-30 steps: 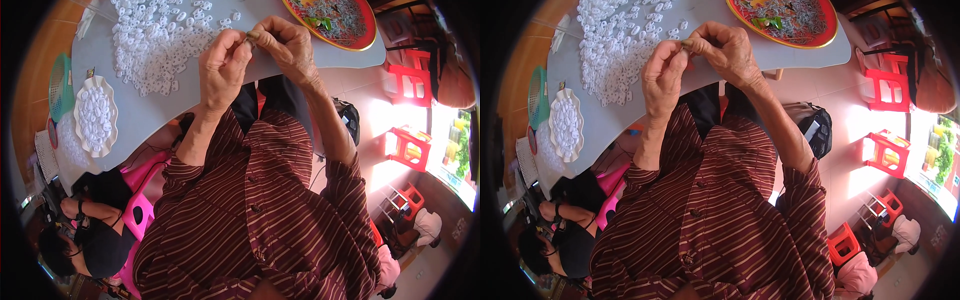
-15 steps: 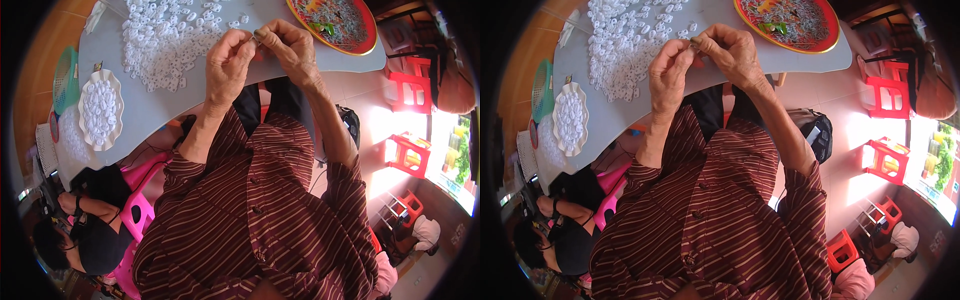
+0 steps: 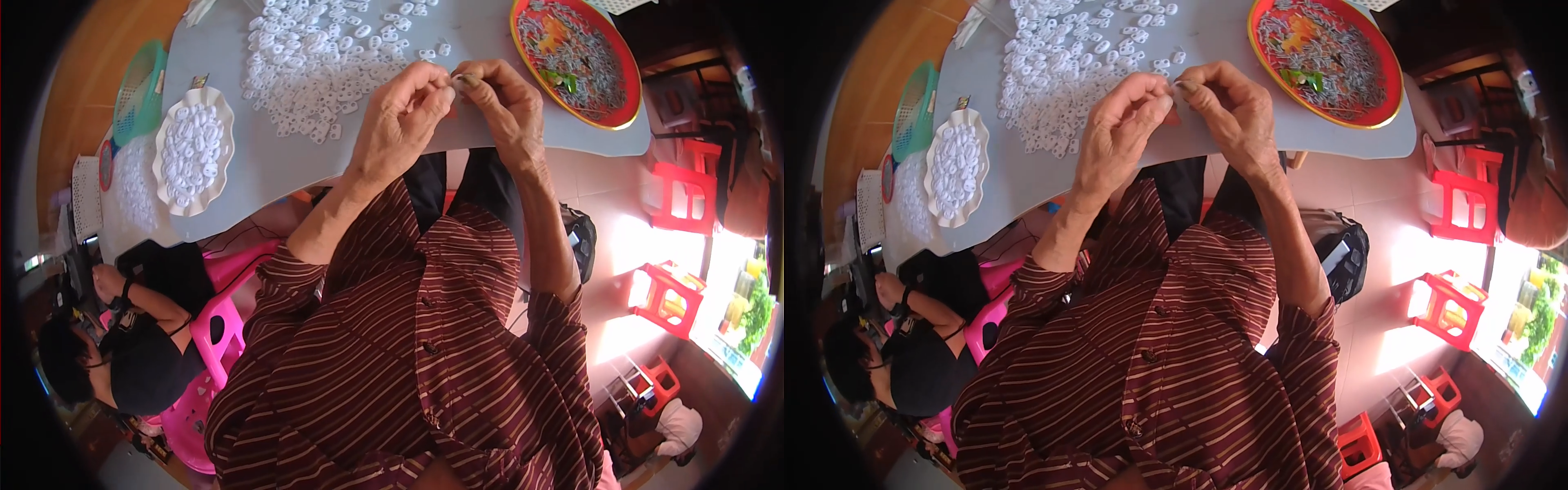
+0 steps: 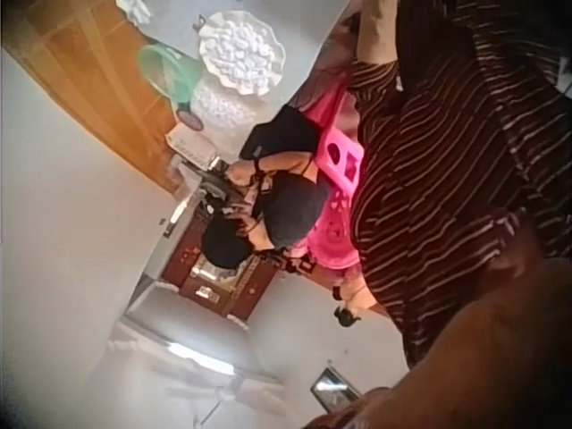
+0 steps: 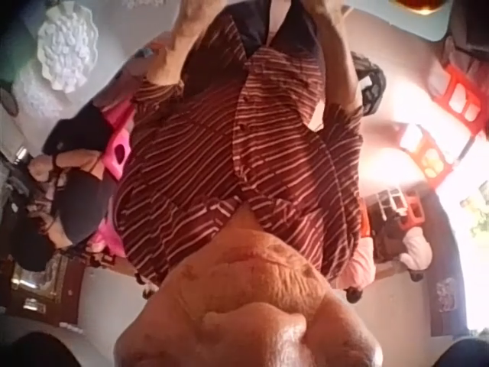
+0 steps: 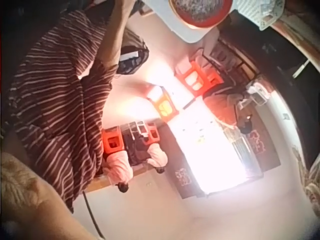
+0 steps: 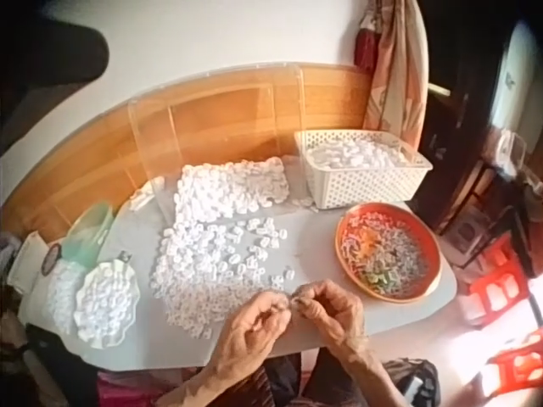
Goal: Manually assembling small white plastic components at a table.
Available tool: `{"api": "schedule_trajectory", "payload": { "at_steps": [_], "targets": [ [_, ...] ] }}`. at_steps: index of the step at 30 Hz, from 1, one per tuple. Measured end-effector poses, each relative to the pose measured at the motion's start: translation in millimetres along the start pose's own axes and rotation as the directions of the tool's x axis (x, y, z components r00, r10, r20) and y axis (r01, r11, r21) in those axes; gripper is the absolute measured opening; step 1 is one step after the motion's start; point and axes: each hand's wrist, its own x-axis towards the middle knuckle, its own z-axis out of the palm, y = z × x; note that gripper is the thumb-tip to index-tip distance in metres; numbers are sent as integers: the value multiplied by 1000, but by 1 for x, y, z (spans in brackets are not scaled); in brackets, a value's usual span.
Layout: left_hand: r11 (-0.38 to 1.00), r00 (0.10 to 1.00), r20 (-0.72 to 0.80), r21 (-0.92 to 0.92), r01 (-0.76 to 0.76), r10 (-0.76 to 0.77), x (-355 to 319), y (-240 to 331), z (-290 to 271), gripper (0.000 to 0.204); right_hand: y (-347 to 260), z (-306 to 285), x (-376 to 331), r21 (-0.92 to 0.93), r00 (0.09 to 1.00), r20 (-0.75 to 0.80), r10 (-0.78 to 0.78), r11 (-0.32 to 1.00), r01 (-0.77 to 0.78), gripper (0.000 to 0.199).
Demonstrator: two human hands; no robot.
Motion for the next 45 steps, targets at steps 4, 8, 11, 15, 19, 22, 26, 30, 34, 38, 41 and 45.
{"api": "schedule_trajectory", "payload": {
  "at_steps": [4,8,11,15,19,22,26,30,34,38,41,45],
  "targets": [
    [885,987,16,441,-149,158,8,6,-43,14,-5,-2,-3,82,995,-22,95,992,-93,17],
    [497,921,116,813,-303,371,33,-6,-107,17,-4,-1,-4,107,993,-28,112,988,-108,16],
    [390,932,279,851,-351,231,42,-15,-135,18,0,1,-4,122,996,-36,81,990,-76,15],
    [332,920,363,858,-392,149,46,-14,-130,18,1,2,-4,103,998,-31,59,993,-55,13],
    [339,908,389,842,-419,156,54,-19,-135,21,-2,1,-4,61,997,-36,67,996,-64,13],
    [407,904,386,808,-427,183,59,-16,-129,18,0,-3,-4,-42,999,-17,52,998,-52,17],
    [982,958,218,37,185,-188,55,-10,-99,15,1,-1,-3,11,999,-26,25,1000,-25,14],
    [913,937,230,-255,319,-263,54,-9,-63,14,5,1,-3,75,999,-41,12,997,-9,13],
    [937,951,255,-253,241,-175,60,-12,-43,12,5,4,-1,83,999,-54,1,997,4,18],
    [985,958,268,-104,137,-105,62,-8,-28,15,3,0,-2,121,998,-66,-9,992,17,26],
    [989,960,245,-29,144,-133,58,-7,-24,17,3,-1,-2,186,992,-122,-7,982,29,26],
    [985,953,286,-109,132,-96,52,-14,-15,16,12,-1,1,341,968,-248,-44,931,130,23]
  ]
}}
